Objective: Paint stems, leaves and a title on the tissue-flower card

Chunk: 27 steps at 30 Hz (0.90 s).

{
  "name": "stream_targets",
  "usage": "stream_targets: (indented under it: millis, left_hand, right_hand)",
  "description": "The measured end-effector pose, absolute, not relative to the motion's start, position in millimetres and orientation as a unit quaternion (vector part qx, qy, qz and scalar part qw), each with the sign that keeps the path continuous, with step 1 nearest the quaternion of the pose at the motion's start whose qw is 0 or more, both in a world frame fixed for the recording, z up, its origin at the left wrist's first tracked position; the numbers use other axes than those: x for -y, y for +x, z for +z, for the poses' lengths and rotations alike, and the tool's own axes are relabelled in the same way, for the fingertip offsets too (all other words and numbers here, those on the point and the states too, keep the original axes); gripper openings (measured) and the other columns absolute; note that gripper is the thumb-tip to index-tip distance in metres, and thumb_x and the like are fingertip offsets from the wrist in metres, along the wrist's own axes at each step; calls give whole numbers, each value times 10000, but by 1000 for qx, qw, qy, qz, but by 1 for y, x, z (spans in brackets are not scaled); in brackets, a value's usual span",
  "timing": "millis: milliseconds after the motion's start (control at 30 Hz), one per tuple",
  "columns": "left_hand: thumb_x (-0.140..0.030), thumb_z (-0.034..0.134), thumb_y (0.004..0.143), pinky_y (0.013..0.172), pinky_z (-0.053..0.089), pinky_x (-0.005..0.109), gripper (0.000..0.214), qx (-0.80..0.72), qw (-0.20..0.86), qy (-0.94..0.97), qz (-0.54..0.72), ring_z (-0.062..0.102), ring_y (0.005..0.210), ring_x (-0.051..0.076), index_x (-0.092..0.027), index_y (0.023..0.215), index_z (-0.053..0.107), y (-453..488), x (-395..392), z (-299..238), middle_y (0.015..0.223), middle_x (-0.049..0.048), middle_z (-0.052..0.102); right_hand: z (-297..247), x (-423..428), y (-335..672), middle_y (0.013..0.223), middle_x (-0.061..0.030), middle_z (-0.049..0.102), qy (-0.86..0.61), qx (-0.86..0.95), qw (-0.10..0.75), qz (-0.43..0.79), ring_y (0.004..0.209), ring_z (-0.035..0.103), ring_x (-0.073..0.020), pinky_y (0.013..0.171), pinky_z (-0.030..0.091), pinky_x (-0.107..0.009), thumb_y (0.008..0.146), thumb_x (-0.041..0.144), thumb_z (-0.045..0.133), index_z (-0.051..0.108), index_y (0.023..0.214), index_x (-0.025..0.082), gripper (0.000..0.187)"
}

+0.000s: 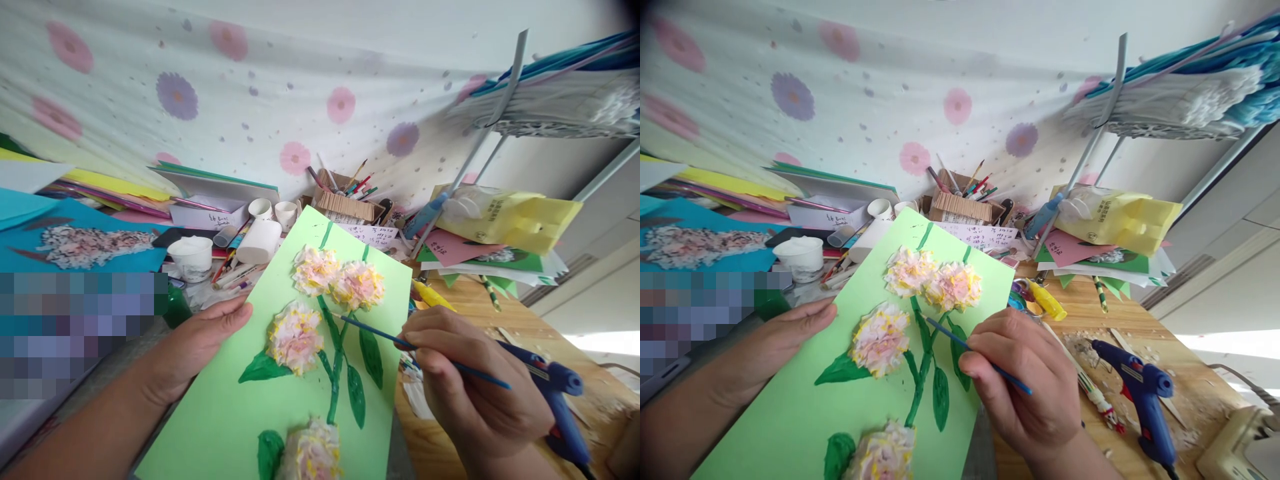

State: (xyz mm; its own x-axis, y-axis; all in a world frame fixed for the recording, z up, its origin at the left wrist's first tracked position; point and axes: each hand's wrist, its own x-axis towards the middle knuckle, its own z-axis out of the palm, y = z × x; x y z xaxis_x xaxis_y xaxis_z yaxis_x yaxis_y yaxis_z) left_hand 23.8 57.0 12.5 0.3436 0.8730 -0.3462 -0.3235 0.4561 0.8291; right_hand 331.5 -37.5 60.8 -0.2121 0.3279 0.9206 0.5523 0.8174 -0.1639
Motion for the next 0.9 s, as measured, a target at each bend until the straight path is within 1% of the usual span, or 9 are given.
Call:
stream_targets:
  millis: [67, 233, 400, 500, 600, 700, 800, 900]
  left_hand:
    - [-468, 1132, 550, 702, 737, 420, 930, -412, 746, 338, 400, 866, 976, 418, -186, 1366, 786, 25, -53, 18, 1193, 175, 862]
    - [-464, 1119, 601, 719, 729, 367, 857, -424, 732, 347, 405, 881, 858, 356, -167, 1339, 802, 29, -43, 31, 1215, 169, 856]
    - [-480, 1134, 538, 718, 735, 426, 976, -429, 731, 345, 403, 875, 875, 402, -162, 1390, 777, 29, -48, 26, 1201, 182, 857]
    - [-481, 1136, 533, 690, 730, 399, 951, -433, 727, 346, 405, 876, 807, 367, -161, 1360, 792, 28, -48, 26, 1132, 159, 878]
    - [-482, 1134, 543, 675, 724, 372, 908, -438, 720, 351, 408, 874, 773, 344, -166, 1328, 808, 30, -44, 32, 1034, 128, 893]
    - [-501, 1131, 544, 676, 723, 380, 937, -446, 714, 355, 407, 873, 768, 350, -163, 1351, 797, 32, -39, 37, 1013, 125, 894]
    - [-509, 1129, 543, 708, 726, 396, 983, -450, 710, 357, 407, 877, 818, 370, -163, 1394, 778, 33, -38, 39, 1088, 144, 886]
    - [-492, 1127, 555, 778, 731, 441, 1018, -445, 715, 354, 407, 874, 909, 410, -166, 1444, 752, 33, -39, 37, 1199, 178, 856]
  right_hand:
    - [64, 37, 329, 770, -20, 721, -294, 776, 549, -102, 673, 708, -171, 607, 611, -317, 1001, 67, 659, 719, 982, 175, 125]
    - [71, 40, 328, 732, -6, 705, -306, 785, 529, -105, 631, 686, -155, 585, 599, -295, 947, 13, 639, 680, 952, 195, 187]
    - [74, 41, 330, 718, 10, 684, -318, 795, 507, -99, 617, 669, -145, 581, 582, -280, 938, 8, 621, 658, 961, 202, 199]
    - [75, 42, 331, 721, 7, 683, -321, 799, 499, -96, 619, 668, -144, 583, 576, -283, 939, 13, 625, 651, 956, 200, 190]
    - [74, 45, 334, 702, 8, 659, -320, 797, 507, -79, 602, 646, -147, 558, 552, -290, 946, 18, 634, 655, 935, 201, 184]
    - [69, 48, 338, 694, 2, 657, -313, 770, 553, -67, 596, 650, -163, 569, 563, -319, 1008, 71, 612, 686, 934, 210, 174]
    - [62, 45, 338, 739, -23, 707, -306, 749, 582, -78, 644, 704, -198, 624, 609, -372, 1061, 159, 616, 735, 1001, 214, 144]
    - [61, 39, 333, 783, -43, 738, -299, 758, 572, -98, 674, 718, -197, 614, 613, -355, 1076, 194, 640, 747, 1042, 190, 112]
